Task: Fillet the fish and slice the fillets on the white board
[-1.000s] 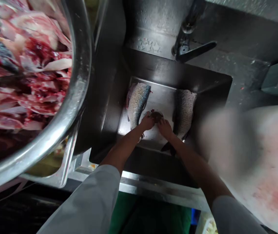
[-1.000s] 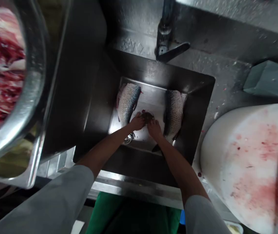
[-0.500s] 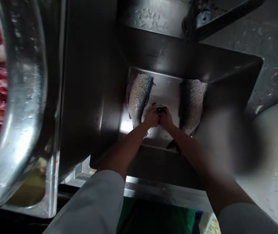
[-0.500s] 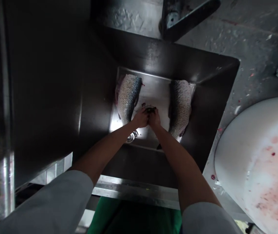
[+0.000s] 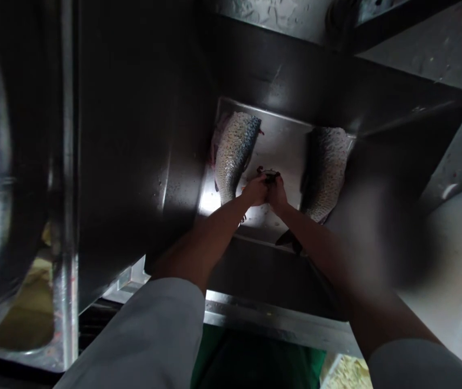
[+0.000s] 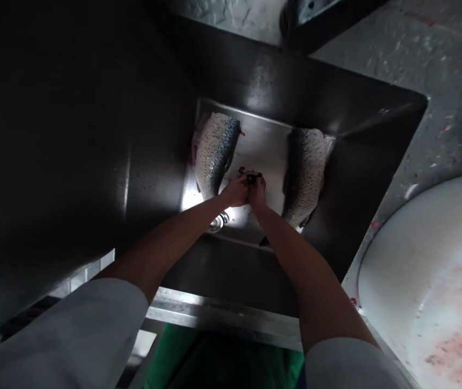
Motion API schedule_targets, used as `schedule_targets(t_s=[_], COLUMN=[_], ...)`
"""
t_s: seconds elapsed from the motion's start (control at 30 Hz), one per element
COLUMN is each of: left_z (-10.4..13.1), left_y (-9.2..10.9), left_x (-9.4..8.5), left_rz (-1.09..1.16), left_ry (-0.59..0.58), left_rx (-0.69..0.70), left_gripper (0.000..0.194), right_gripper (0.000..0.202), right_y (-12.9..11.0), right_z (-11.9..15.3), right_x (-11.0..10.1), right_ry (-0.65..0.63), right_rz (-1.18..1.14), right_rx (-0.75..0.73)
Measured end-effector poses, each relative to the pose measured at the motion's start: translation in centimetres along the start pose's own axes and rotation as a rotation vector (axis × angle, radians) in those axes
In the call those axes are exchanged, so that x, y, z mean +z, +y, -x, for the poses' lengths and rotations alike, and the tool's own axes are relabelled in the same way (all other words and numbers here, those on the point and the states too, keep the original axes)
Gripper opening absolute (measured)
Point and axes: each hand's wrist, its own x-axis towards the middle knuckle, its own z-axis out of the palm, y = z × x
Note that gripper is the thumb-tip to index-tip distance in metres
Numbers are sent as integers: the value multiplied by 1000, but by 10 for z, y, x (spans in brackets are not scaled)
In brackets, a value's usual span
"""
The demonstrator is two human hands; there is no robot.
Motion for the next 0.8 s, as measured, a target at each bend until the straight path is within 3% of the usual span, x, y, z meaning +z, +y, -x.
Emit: schedule_targets(t_s=[0.13,0.23,0.4,0.5,0.57,0.63,0.67,0.7,0.8], left_z=[3,15,50,77,98,121,133,146,186], left_y=[-2,7,37,52,62,76,84,94,121], left_x=[-5,-18,-27,-20,-17,-20,-23,-27,-46], left_rz=[59,-62,-244,-254,-272,-294,-305,-318,-369], left_ry=[0,-1,23,39,59,85,103,125,206], left_rx=[-10,101,244,295,310,303,297,291,288], left_gripper=[16,23,34,34,36,35,34,32,29], right_gripper=[41,42,48,47,42,33,32,34,41], right_y=[-2,-17,-54,-68,-74,-83,-89,-98,-135], right_z=[2,16,76,118,137,146,148,149,147], right_x=[-4,-20,-56,-71,-78,-82,-83,-84,-89], right_ry=[1,-104,-278,-276,-111,80,116,95,-147], right_rz=[89,206,528,504,301,-64,-292,-529,-1103], right_rx=[9,-35,-43,-98,2,249,388,509,716])
